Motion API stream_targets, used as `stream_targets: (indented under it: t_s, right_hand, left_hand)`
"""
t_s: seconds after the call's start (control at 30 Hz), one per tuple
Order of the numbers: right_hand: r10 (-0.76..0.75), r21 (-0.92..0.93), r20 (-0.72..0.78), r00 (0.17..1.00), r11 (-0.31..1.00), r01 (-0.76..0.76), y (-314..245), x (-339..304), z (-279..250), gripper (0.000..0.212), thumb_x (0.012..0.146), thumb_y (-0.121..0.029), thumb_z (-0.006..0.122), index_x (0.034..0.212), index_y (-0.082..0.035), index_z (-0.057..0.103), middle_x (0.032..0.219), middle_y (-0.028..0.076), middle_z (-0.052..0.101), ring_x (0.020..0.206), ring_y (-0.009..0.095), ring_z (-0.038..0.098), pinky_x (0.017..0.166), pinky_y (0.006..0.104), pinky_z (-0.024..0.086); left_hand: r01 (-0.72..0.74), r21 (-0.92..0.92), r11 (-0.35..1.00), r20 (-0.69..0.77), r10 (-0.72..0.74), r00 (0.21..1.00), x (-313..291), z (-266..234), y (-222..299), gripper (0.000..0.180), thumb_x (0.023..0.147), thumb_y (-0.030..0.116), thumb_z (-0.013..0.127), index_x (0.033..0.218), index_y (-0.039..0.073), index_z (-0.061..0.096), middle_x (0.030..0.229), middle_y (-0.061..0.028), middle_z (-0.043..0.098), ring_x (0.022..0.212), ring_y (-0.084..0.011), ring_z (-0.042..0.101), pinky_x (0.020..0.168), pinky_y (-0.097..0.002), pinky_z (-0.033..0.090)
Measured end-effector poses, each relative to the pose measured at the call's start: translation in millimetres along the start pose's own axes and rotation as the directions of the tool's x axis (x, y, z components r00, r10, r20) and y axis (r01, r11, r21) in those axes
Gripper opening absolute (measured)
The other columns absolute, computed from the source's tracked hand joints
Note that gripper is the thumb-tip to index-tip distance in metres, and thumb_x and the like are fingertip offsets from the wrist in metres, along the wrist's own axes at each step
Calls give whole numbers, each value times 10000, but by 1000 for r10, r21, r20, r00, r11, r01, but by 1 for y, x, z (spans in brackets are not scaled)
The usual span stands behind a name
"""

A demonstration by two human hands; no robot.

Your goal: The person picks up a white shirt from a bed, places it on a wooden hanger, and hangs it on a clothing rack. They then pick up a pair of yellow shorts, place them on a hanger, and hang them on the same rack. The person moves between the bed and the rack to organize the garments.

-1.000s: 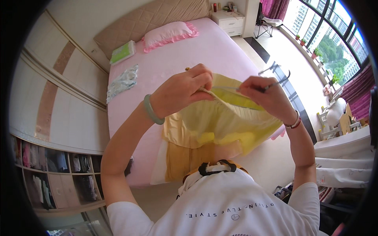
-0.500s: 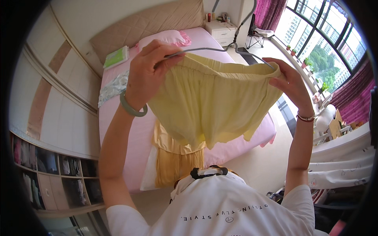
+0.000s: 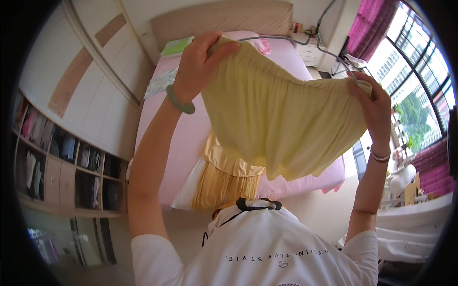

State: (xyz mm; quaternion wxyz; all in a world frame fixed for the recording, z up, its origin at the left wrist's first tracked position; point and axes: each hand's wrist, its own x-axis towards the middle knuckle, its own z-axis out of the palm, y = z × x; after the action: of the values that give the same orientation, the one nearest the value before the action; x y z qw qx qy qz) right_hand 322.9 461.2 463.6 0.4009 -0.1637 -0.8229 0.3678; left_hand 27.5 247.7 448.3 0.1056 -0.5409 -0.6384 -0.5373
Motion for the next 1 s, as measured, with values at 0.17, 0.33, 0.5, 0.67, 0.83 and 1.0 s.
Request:
stream_targets:
  t_s: [0.17, 0.33, 0.5, 0.67, 0.83, 1.0]
  right_hand:
    - [87, 53, 578, 812, 988, -143, -16, 16, 11, 219, 882, -172, 694, 993, 11, 646, 845, -28, 627, 774, 41, 561, 687, 216, 465]
    - [-149, 350, 572, 807, 934, -75, -37, 12, 59, 141, 866, -115, 640, 907, 17, 614, 800, -23, 576, 743, 38, 508, 661, 195, 416]
    - [-185, 491, 554, 812, 860, -139, -36, 4, 99, 219, 870, -118, 654, 1001, 56, 634, 894, 22, 609, 793, 76, 550, 704, 214, 443]
    - [-292, 689, 514, 806, 700, -186, -31, 13, 118, 319, 879, -115, 648, 1149, 55, 622, 1022, 81, 619, 913, 142, 576, 827, 283, 467]
    - [-401, 790, 515, 758, 565, -238, -54, 29, 120, 388, 911, -153, 611, 1222, 75, 567, 1141, 155, 613, 1000, 199, 601, 918, 312, 470]
    - [-467, 782, 578, 670, 552, -290, -101, 6, 164, 326, 918, -213, 623, 1057, 74, 552, 954, 84, 569, 841, 137, 540, 778, 273, 444]
  left_hand:
    - [-46, 79, 996, -58, 51, 997, -28, -49, 3, 211, 878, 231, 693, 967, 43, 655, 774, -15, 590, 694, -120, 517, 647, -278, 424]
    - [132, 10, 991, -120, -130, 984, -72, -96, 4, 209, 967, 204, 596, 1108, 54, 631, 957, 24, 629, 885, -57, 551, 800, -208, 447]
    - [293, -100, 951, -350, -309, 884, -138, -119, 6, 288, 961, 245, 602, 1189, 70, 614, 1032, -6, 630, 971, -76, 556, 846, -236, 457]
    - [293, -228, 928, -631, -370, 682, -225, -119, -1, 332, 904, 207, 665, 1203, 73, 607, 1061, -48, 651, 982, -105, 591, 843, -274, 479]
    - [536, -351, 768, -571, -629, 528, -292, -125, 28, 372, 907, 134, 655, 1241, 1, 557, 1093, -35, 635, 1012, -105, 575, 882, -266, 464]
    - [484, -396, 780, -745, -581, 328, -371, -144, 55, 394, 919, 158, 640, 1277, 33, 534, 1124, -45, 621, 1003, -94, 569, 857, -255, 465]
